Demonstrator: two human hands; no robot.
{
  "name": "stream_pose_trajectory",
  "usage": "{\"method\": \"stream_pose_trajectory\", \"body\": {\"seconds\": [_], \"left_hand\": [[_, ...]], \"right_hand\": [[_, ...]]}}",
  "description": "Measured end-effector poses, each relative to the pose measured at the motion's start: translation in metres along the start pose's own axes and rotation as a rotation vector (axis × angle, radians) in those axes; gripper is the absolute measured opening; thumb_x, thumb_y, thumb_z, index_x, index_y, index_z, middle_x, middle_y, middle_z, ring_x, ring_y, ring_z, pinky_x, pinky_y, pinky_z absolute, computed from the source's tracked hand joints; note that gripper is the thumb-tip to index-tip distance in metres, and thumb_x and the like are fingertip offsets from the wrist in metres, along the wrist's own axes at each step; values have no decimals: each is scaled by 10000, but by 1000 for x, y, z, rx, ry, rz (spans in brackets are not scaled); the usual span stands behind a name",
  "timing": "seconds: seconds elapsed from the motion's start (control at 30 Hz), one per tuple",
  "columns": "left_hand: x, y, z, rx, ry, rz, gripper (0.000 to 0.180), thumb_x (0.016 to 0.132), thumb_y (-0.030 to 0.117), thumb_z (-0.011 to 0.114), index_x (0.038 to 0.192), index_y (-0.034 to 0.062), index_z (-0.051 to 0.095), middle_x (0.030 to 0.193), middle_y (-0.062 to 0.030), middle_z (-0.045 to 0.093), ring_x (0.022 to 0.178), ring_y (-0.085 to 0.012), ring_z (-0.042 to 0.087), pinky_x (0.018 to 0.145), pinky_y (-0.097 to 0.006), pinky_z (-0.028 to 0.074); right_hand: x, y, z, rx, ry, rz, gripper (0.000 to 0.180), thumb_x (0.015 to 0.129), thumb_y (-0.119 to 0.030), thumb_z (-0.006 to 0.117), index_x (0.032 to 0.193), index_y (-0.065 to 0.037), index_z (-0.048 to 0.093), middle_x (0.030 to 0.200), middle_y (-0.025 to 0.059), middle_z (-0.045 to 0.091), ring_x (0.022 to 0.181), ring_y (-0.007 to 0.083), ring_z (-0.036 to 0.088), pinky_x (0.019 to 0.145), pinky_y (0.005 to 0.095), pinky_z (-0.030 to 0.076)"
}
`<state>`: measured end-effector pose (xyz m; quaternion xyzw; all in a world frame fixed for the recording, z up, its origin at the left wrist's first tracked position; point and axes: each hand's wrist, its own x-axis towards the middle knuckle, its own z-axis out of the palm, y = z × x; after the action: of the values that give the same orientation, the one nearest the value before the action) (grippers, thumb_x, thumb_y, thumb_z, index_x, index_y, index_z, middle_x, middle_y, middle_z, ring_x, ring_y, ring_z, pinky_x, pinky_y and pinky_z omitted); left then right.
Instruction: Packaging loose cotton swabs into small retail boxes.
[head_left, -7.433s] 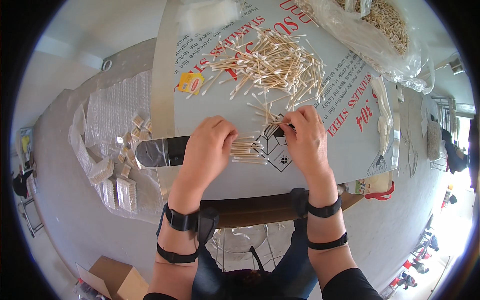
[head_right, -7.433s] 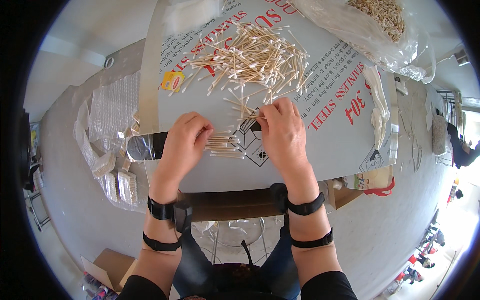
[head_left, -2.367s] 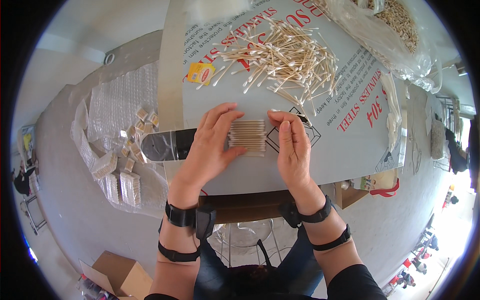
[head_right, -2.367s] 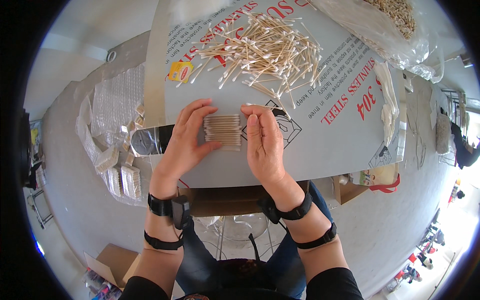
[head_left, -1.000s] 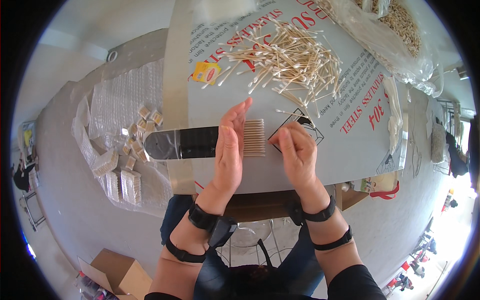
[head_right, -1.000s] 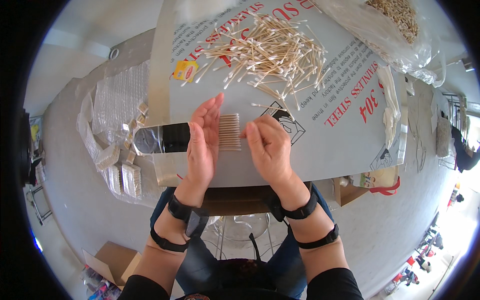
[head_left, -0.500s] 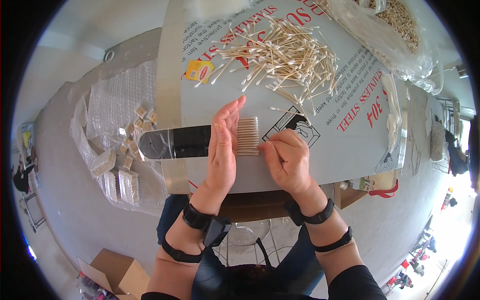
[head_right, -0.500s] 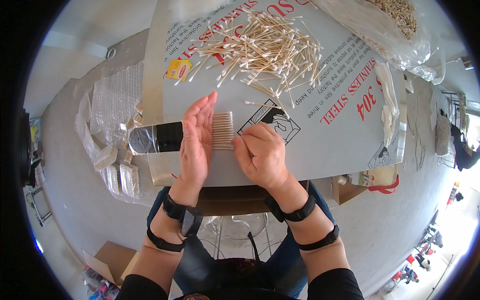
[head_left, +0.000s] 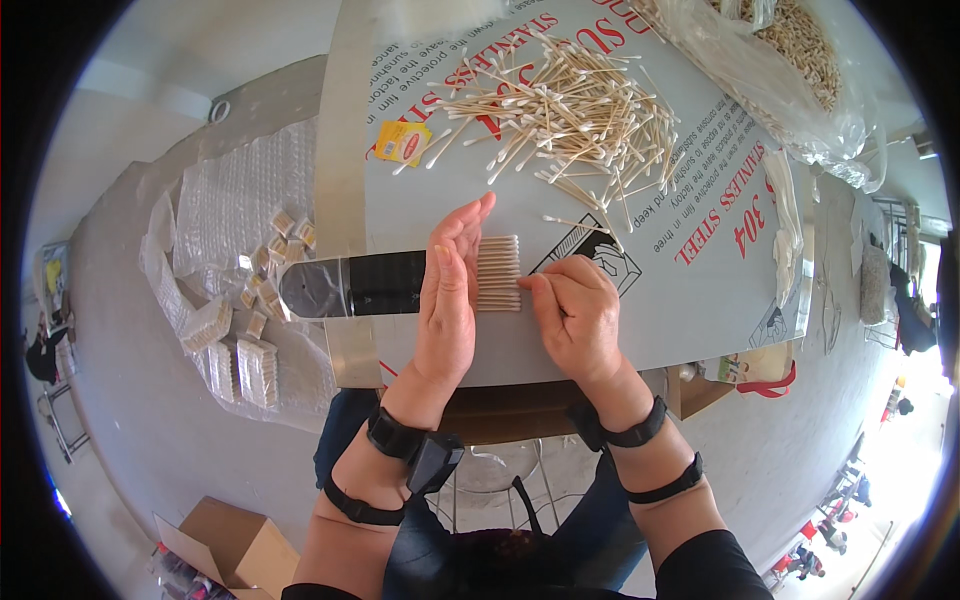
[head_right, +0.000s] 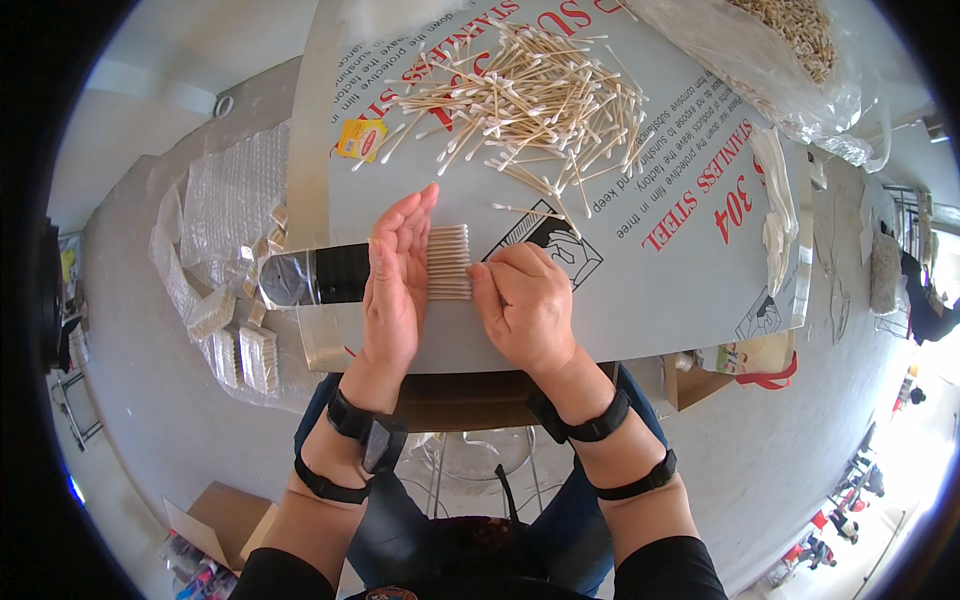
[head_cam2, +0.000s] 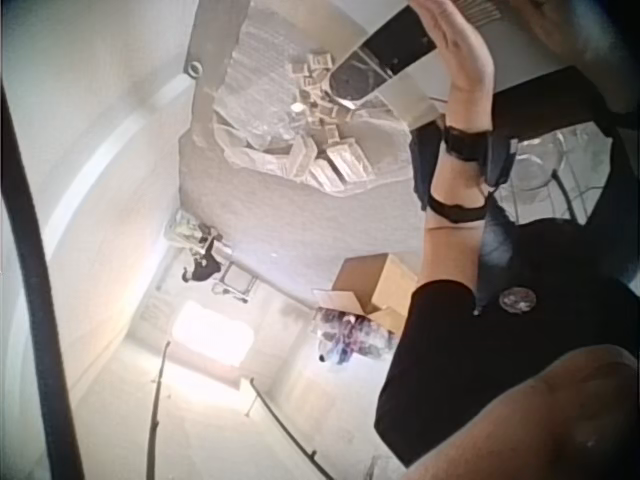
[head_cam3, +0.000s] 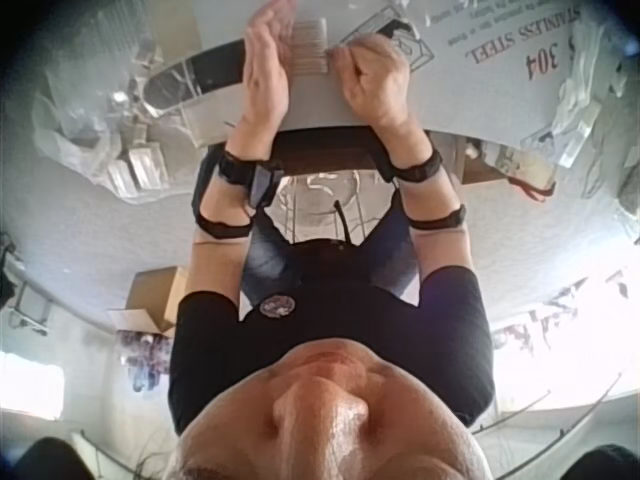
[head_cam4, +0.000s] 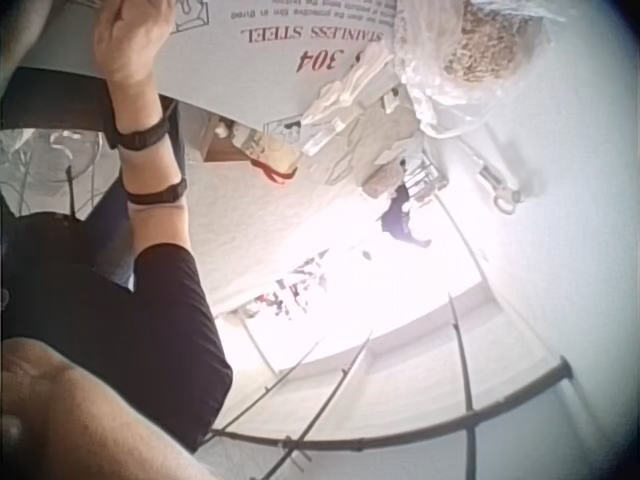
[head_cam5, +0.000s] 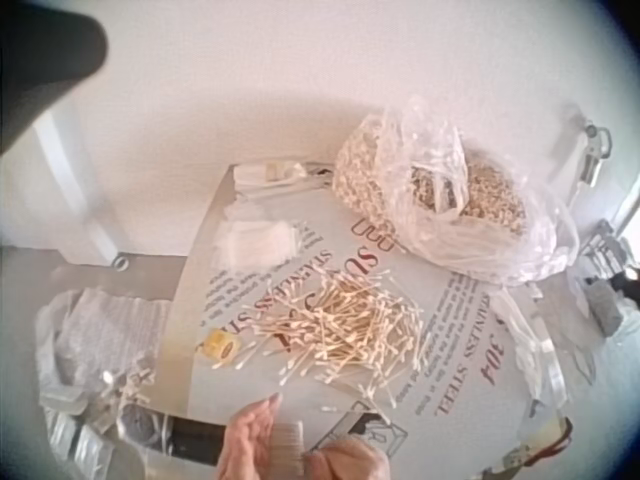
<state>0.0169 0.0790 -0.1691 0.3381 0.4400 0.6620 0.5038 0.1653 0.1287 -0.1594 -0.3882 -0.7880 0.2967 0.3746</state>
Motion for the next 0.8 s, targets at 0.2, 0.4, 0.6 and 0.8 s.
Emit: {"method": "stream_pose_trajectory", "body": {"seconds": [0.2,0.4,0.6,0.8], "left_hand": [[0,3,2,8,-1,-9,630,1110,501,224,1532,39,304,1616,-208,316,1517,-272,279,1226,-378,229],[1,3,1,18,2,-18,630,1109,505,223,1528,42,313,1612,-212,322,1518,-273,277,1228,-378,229],[1,3,3,27,9,-20,649,1102,530,222,1522,47,324,1611,-199,331,1521,-268,270,1243,-389,199],[1,1,1,26,6,-7,621,1114,490,223,1520,31,327,1601,-198,344,1509,-272,294,1235,-382,222]], "right_hand": [[0,2,-1,-24,-25,-32,98,821,-3,733,739,1,679,758,108,639,642,296,604,568,380,493],[2,-1,2,-13,6,26,105,836,-10,728,747,3,675,748,107,626,635,300,596,567,382,487],[0,0,1,-26,-13,25,76,844,-11,726,776,2,697,744,105,615,636,299,593,574,386,484],[4,-5,3,-18,11,107,44,872,-22,701,842,-13,731,742,103,614,645,302,598,591,392,494]]}}
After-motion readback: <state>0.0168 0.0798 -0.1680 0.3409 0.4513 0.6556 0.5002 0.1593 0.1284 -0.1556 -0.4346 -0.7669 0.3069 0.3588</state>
